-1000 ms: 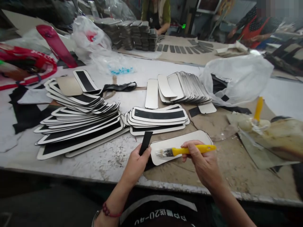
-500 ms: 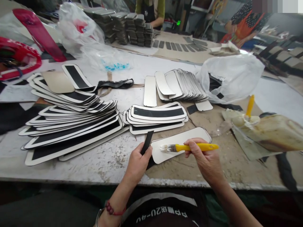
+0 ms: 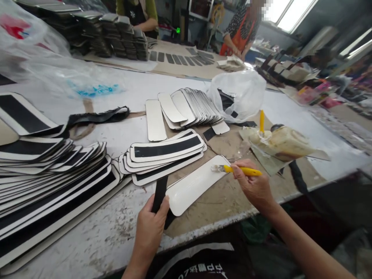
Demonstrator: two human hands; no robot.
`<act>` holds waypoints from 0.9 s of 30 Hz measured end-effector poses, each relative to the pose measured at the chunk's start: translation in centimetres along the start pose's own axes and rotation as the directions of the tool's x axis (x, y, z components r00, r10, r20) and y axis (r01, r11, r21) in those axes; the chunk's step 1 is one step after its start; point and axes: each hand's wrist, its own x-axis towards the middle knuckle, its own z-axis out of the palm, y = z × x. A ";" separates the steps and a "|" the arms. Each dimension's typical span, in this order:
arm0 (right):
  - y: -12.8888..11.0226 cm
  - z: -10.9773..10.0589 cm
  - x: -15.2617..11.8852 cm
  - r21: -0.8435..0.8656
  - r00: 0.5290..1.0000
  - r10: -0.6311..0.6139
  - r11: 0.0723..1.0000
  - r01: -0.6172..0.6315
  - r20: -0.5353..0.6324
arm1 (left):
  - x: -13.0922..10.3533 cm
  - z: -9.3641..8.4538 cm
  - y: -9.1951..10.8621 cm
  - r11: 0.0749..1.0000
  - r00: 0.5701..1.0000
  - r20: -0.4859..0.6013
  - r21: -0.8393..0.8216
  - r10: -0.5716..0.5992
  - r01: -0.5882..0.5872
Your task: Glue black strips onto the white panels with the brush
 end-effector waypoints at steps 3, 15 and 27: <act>0.1 -0.4 0.5 -0.051 0.999 -0.036 0.998 0.035 -0.020 | 0.0 -0.1 0.2 0.999 1.000 -0.011 0.022 -0.029 0.029; -1.1 -1.5 0.7 -0.197 0.989 -0.146 0.969 0.148 0.027 | 0.1 -0.3 0.8 0.984 0.993 -0.039 0.135 -0.109 0.114; -4.5 0.5 -2.3 -0.053 0.970 -0.122 0.989 0.136 0.209 | 0.1 -0.3 0.4 0.979 0.991 -0.075 0.161 -0.110 0.121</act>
